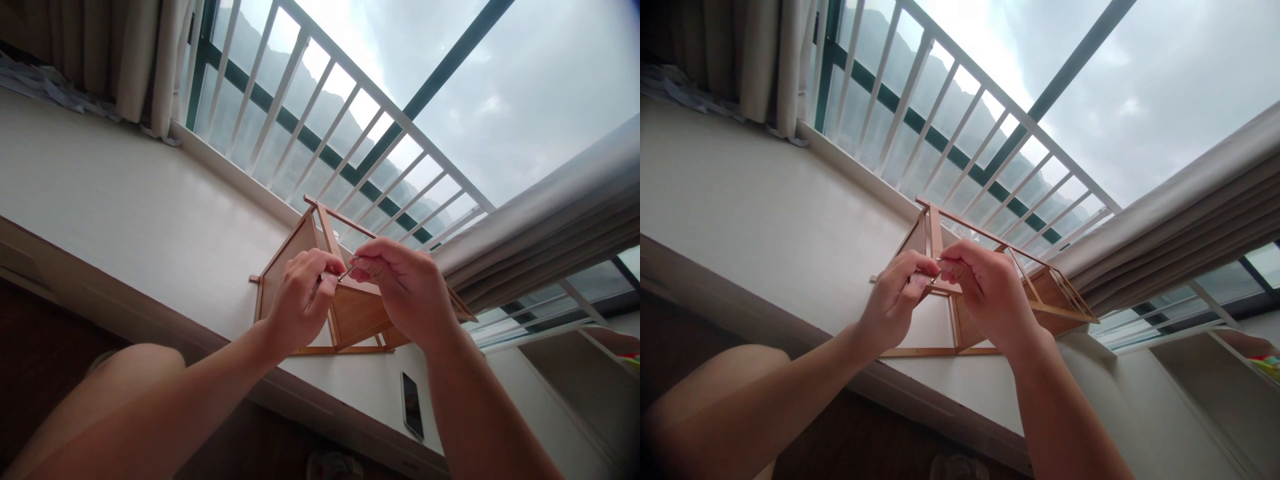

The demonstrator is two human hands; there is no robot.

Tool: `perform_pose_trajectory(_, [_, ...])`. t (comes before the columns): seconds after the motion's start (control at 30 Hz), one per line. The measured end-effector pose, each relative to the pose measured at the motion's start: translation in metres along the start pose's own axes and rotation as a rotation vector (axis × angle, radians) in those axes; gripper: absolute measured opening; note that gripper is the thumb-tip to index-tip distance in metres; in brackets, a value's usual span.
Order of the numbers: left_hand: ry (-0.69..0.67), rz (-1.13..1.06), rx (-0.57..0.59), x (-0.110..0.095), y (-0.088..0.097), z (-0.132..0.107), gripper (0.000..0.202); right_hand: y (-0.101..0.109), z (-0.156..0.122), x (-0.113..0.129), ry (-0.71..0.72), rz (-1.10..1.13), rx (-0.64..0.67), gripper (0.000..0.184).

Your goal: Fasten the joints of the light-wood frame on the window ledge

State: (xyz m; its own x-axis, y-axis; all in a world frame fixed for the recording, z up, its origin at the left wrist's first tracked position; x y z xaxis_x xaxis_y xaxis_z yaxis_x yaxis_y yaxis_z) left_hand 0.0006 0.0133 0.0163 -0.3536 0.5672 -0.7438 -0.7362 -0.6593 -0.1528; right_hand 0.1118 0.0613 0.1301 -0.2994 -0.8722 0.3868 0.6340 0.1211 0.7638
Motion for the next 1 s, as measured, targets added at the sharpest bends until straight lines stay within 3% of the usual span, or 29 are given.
perform_pose_trajectory(0.3, [0.006, 0.000, 0.009, 0.000, 0.000, -0.001, 0.020, -0.004, 0.000, -0.003, -0.013, 0.003, 0.007, 0.014])
perform_pose_trajectory(1.0, [-0.010, 0.030, 0.003, 0.000, 0.000, 0.000, 0.017, -0.017, -0.003, -0.003, -0.138, -0.091, -0.175, 0.030])
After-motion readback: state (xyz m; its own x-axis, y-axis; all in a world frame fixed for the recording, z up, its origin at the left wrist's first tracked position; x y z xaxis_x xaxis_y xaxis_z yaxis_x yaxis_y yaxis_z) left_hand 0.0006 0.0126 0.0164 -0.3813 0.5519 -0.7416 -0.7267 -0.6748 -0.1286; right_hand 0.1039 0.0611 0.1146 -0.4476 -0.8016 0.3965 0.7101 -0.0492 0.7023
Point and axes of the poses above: each hand's wrist, its own z-axis towards the middle knuckle, its own y-axis out of the back of the hand, x = y × z, the point moved 2 cm from there along z, towards the middle knuckle, and after that the axes turned 9 degrees about -x, right-handed, at the moved point
